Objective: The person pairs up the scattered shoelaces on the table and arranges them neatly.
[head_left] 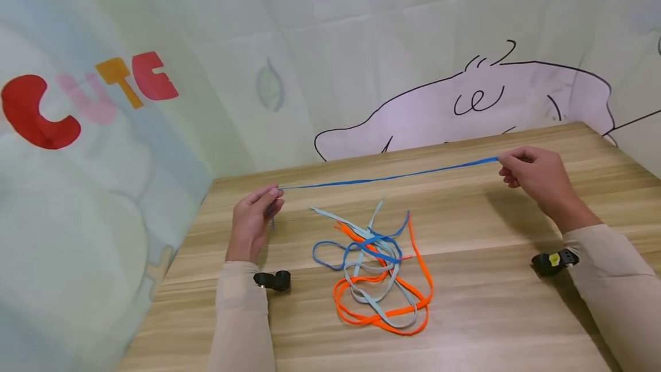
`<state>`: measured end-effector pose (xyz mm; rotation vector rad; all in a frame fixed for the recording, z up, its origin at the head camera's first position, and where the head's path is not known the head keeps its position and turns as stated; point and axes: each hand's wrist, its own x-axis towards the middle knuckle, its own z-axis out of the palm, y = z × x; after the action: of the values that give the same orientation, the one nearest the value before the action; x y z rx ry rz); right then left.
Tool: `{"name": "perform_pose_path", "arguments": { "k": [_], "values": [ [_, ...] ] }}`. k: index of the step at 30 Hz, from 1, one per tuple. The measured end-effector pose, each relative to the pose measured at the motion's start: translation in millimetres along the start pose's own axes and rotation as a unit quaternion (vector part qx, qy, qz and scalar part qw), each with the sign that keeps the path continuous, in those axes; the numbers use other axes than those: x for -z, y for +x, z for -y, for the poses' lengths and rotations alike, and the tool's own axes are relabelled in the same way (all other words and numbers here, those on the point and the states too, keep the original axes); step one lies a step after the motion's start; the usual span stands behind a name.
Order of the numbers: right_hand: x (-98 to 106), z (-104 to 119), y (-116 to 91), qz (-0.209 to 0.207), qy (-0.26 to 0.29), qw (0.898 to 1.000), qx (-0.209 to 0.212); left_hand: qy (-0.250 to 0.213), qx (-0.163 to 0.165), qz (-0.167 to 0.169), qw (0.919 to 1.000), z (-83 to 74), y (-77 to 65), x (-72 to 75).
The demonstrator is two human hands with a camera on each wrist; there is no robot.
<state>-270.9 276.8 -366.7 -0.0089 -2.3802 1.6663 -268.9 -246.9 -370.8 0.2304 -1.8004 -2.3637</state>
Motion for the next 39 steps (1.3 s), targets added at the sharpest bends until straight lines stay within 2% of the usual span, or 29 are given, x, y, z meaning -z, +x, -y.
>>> {"name": "perform_pose_path", "arguments": {
  "k": [9, 16, 21, 28, 34, 39],
  "values": [
    [5, 0, 2, -0.008, -0.042, 0.999, -0.003, 0.076, -0.002, -0.008, 0.9971, 0.8, -0.5, -0.2],
    [11, -2, 3, 0.0, 0.012, 1.0, -0.004, 0.13, -0.002, -0.02, 0.9913, 1.9, -0.8, 1.7],
    [13, -2, 3, 0.006, 0.015, 1.0, -0.01, 0.119, 0.003, -0.041, 0.992, 3.8, 1.0, 1.7],
    [14, -2, 3, -0.015, -0.042, 0.999, -0.013, 0.087, -0.006, -0.082, 0.9928, 6.7, 5.1, 2.6],
    [16, -8, 2, -0.011, -0.078, 0.997, -0.009, 0.089, 0.013, -0.066, 0.9937, 6.0, 3.9, 7.7],
    [19, -12, 3, -0.001, -0.073, 0.997, -0.019, 0.097, 0.033, -0.049, 0.9935, 6.1, 4.0, 10.8]
  ]
}}
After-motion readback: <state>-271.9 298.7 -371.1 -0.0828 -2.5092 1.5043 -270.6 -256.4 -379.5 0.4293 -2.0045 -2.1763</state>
